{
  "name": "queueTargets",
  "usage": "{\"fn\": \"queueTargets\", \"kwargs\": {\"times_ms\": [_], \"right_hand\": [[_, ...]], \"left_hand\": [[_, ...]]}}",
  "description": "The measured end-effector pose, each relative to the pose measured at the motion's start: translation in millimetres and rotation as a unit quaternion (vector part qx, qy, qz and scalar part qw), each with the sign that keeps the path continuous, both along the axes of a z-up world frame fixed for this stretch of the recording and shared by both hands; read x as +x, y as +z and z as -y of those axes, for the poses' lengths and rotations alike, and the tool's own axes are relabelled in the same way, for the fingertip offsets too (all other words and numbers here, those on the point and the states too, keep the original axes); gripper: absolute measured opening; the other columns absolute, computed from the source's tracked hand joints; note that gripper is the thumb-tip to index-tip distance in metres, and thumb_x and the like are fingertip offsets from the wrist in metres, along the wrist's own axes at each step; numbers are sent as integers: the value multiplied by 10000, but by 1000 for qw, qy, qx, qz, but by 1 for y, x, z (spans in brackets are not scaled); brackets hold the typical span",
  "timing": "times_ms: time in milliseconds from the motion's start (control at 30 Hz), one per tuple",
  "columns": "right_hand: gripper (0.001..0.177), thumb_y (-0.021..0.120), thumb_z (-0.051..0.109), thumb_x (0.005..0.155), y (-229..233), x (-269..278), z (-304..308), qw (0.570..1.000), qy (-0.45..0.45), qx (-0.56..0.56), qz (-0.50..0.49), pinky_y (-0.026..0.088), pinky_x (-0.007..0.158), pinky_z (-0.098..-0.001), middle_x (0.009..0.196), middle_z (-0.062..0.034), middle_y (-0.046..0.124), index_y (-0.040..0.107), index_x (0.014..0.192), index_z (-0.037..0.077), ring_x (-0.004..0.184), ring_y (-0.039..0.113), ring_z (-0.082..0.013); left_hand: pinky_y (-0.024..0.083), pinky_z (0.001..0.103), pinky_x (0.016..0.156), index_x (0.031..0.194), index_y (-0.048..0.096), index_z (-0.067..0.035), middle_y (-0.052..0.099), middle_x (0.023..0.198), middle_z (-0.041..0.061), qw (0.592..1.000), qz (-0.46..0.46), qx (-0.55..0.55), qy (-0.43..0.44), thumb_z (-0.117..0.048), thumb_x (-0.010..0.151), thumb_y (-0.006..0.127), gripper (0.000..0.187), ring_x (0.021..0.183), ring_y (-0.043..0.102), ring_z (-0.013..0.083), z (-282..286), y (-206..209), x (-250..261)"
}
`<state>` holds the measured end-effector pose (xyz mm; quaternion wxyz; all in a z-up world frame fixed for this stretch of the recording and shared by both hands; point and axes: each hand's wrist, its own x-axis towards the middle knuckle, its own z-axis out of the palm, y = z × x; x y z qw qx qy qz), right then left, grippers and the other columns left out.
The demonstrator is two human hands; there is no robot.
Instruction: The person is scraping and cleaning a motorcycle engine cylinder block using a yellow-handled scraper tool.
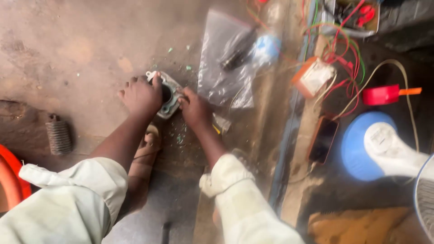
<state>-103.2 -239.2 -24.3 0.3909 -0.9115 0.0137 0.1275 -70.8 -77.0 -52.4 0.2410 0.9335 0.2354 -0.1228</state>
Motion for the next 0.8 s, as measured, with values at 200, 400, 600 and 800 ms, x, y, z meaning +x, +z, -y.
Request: {"fn": "queueTargets", "kwargs": {"times_ms": [200, 400, 600, 800], "right_hand": [[216, 690, 203, 929, -16, -22, 3, 990, 16, 16, 139, 570, 688, -450, 905, -138, 762, 761, 1132, 198, 819, 749, -342], [92, 673, 206, 1020, -38, -13, 7, 994, 30, -47, 99, 553, 679, -473, 889, -171, 736, 716, 1044, 129, 823, 717, -381], [106, 671, 187, 948, -5, -11, -3, 991, -7, -29, 134, 544, 627, -470, 898, -170, 734, 732, 1011, 128, 741, 712, -373], [209, 669, 147, 912, -10, -32, -5, 982, -2, 13, 190, 548, 738, -489, 881, -166, 733, 758, 1101, 142, 812, 710, -377]], "left_hand": [[238, 615, 1074, 1259, 673, -63, 599, 1316, 228, 996, 16, 14, 82, -645, 978, 495, 670, 1307, 412, 435, 19, 11, 13], [249, 601, 1044, 1160, 738, -158, 659, 1250, 134, 990, 108, 24, 91, -511, 962, 567, 440, 1270, 438, 381, 19, 3, -2], [252, 591, 1049, 1101, 757, -191, 713, 1170, 79, 988, 111, 19, 103, -428, 944, 605, 322, 1237, 480, 345, 22, 5, 10], [257, 578, 1026, 1063, 771, -206, 727, 1134, 65, 985, 131, 25, 105, -405, 905, 620, 296, 1190, 516, 331, 24, 7, 14]]}}
